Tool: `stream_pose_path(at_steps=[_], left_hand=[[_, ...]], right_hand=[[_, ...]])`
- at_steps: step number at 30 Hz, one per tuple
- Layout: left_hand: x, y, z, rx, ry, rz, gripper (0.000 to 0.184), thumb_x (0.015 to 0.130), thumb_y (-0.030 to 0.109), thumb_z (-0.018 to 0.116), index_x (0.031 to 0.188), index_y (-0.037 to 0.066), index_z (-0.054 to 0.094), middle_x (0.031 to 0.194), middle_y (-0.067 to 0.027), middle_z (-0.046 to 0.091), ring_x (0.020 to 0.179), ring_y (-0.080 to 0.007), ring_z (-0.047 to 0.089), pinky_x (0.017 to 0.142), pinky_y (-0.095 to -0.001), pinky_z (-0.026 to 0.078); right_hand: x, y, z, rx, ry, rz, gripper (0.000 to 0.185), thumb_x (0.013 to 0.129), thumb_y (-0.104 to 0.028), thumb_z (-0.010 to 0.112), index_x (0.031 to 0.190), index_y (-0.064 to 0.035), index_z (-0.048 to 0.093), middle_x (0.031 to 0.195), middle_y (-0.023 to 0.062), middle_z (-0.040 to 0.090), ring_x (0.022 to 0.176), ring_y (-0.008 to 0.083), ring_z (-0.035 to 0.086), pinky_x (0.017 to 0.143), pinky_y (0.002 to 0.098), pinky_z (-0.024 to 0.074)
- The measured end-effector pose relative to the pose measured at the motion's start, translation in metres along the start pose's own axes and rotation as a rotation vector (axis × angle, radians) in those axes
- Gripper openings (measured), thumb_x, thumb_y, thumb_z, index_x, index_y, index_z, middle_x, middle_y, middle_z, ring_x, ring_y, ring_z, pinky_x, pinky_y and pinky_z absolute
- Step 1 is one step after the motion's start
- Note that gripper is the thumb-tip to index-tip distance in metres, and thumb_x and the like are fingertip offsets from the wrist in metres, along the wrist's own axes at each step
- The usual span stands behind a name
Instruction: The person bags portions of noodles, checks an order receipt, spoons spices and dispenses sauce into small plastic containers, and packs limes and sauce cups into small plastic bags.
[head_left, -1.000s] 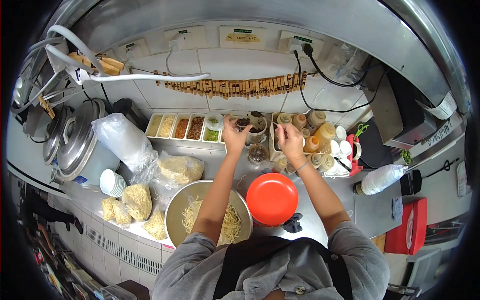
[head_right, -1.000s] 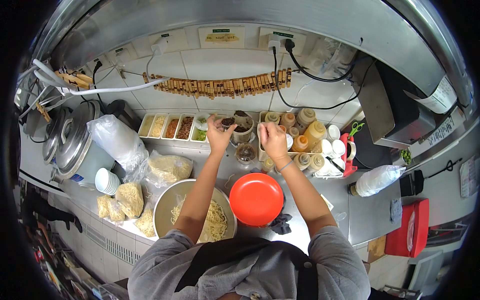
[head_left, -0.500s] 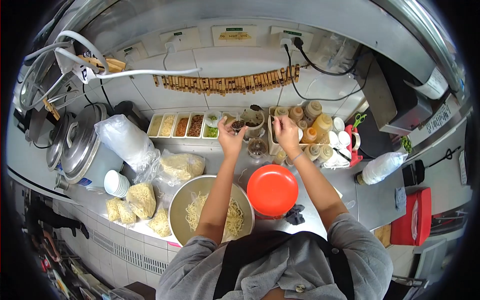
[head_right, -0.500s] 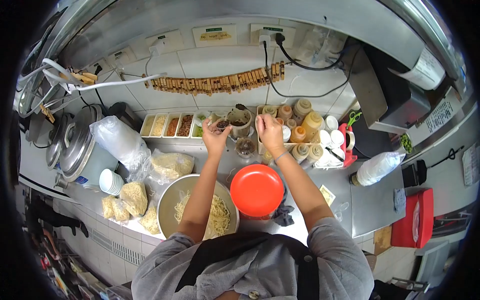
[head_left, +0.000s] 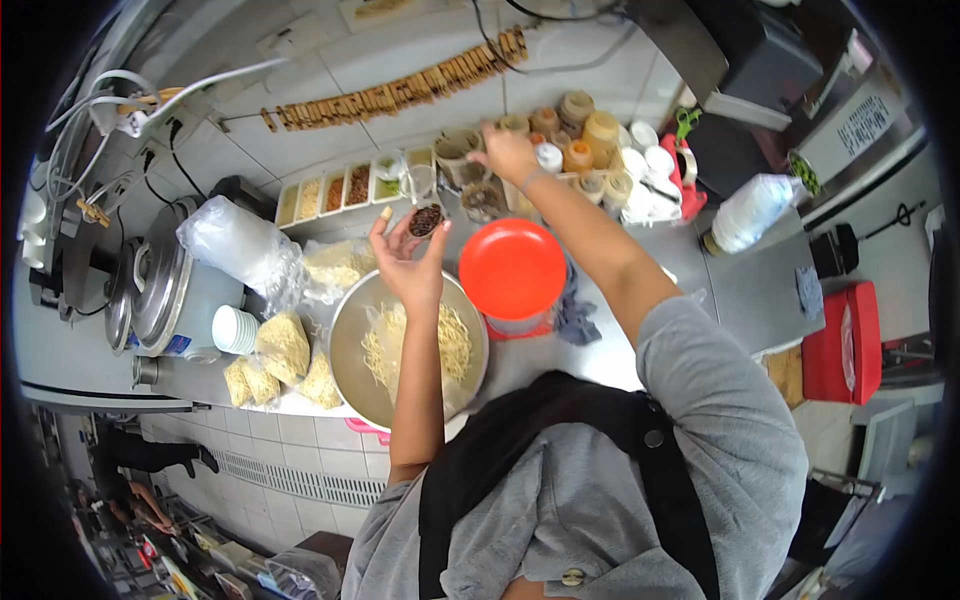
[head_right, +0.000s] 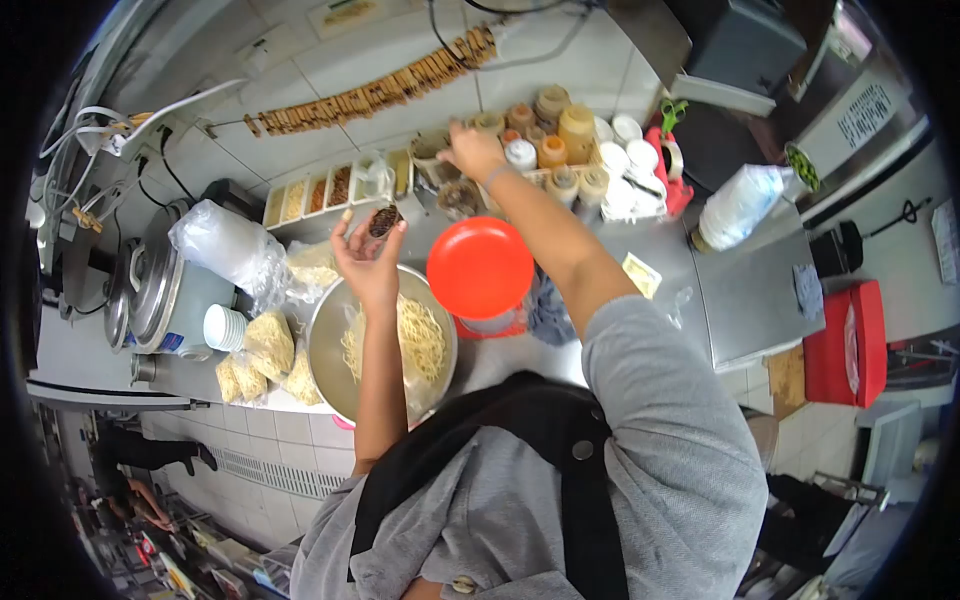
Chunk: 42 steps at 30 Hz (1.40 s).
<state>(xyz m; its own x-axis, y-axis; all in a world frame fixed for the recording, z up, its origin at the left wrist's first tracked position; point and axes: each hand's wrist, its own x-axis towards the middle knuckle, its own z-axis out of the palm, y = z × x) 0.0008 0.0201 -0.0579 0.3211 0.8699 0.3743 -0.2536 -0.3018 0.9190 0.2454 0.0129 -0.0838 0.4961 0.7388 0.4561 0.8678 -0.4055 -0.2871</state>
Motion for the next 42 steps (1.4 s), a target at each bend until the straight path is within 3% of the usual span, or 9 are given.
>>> stream_pose_path(at_steps=[11,17,20,23,27,30,32,35,42], left_hand=[[-0.169,0.008,0.074,-0.165,-0.574,-0.065,0.071,0.066,0.000,0.077,0.124,0.002,0.036,0.105,-0.0158,0.060,0.095,-0.0207,0.061,0.083,-0.0320,0.049],[-0.238,-0.074,0.120,0.148,-0.840,-0.061,0.066,0.067,0.006,0.078,0.120,0.002,0.040,0.097,-0.0144,0.063,0.089,-0.0224,0.063,0.077,-0.0326,0.051],[-0.254,-0.099,0.137,0.388,-0.897,0.066,0.072,0.062,0.017,0.081,0.120,0.002,0.042,0.098,-0.0167,0.060,0.091,-0.0332,0.058,0.081,-0.0411,0.046],[-0.254,-0.084,0.140,0.551,-0.795,0.310,0.075,0.060,0.021,0.082,0.121,0.002,0.043,0.109,-0.0178,0.053,0.101,-0.0349,0.049,0.089,-0.0416,0.040],[-0.254,-0.070,0.111,0.549,-0.815,0.235,0.076,0.058,0.024,0.083,0.121,0.002,0.045,0.113,-0.0177,0.048,0.105,-0.0358,0.043,0.092,-0.0418,0.036],[-0.249,-0.062,0.073,0.604,-0.785,0.265,0.072,0.061,0.022,0.081,0.119,0.002,0.045,0.111,-0.0177,0.048,0.103,-0.0366,0.044,0.090,-0.0437,0.037],[-0.244,-0.059,0.052,0.613,-0.681,0.198,0.066,0.063,0.017,0.079,0.118,0.001,0.047,0.108,-0.0176,0.050,0.102,-0.0350,0.046,0.088,-0.0418,0.038],[-0.227,-0.052,0.037,0.652,-0.633,0.154,0.063,0.064,0.012,0.077,0.119,0.000,0.046,0.107,-0.0173,0.050,0.103,-0.0349,0.046,0.089,-0.0415,0.038],[-0.206,-0.049,0.046,0.787,-0.718,0.217,0.071,0.065,0.005,0.071,0.128,0.008,0.039,0.105,-0.0162,0.049,0.090,-0.0362,0.056,0.071,-0.0418,0.050]], right_hand=[[-0.201,0.079,-0.134,0.395,0.167,0.268,0.017,0.083,-0.019,0.063,0.082,-0.0022,0.063,0.066,0.0142,0.063,0.057,0.0261,0.061,0.053,0.0342,0.0465],[-0.360,0.113,-0.138,0.368,0.205,0.515,0.015,0.083,-0.016,0.062,0.083,-0.0018,0.063,0.062,0.0119,0.060,0.051,0.0215,0.058,0.049,0.0311,0.0449],[-0.402,0.095,-0.149,0.402,0.142,0.563,0.014,0.082,-0.015,0.063,0.089,-0.0024,0.062,0.068,0.0115,0.062,0.052,0.0219,0.058,0.050,0.0313,0.0460],[-0.393,0.087,-0.158,0.415,0.135,0.490,0.018,0.079,-0.012,0.065,0.093,-0.0027,0.061,0.078,0.0121,0.062,0.056,0.0225,0.059,0.054,0.0320,0.0476],[-0.339,0.070,-0.158,0.390,0.233,0.381,0.025,0.075,-0.009,0.067,0.098,-0.0030,0.060,0.090,0.0141,0.060,0.064,0.0241,0.061,0.061,0.0334,0.0492],[-0.308,0.066,-0.109,0.530,0.039,0.360,0.032,0.073,-0.009,0.070,0.102,-0.0028,0.059,0.092,0.0141,0.060,0.067,0.0242,0.060,0.062,0.0341,0.0489],[-0.299,0.056,-0.067,0.557,-0.383,0.291,0.036,0.070,-0.010,0.072,0.102,-0.0032,0.058,0.098,0.0173,0.058,0.073,0.0296,0.062,0.067,0.0380,0.0498],[-0.312,0.039,-0.017,0.123,-0.358,0.172,0.032,0.069,-0.010,0.071,0.097,-0.0024,0.059,0.093,0.0187,0.060,0.077,0.0350,0.062,0.071,0.0414,0.0497],[-0.290,0.040,-0.039,0.598,-0.417,0.434,0.014,0.070,-0.015,0.065,0.078,-0.0036,0.060,0.068,0.0117,0.063,0.071,0.0272,0.063,0.071,0.0385,0.0508]])
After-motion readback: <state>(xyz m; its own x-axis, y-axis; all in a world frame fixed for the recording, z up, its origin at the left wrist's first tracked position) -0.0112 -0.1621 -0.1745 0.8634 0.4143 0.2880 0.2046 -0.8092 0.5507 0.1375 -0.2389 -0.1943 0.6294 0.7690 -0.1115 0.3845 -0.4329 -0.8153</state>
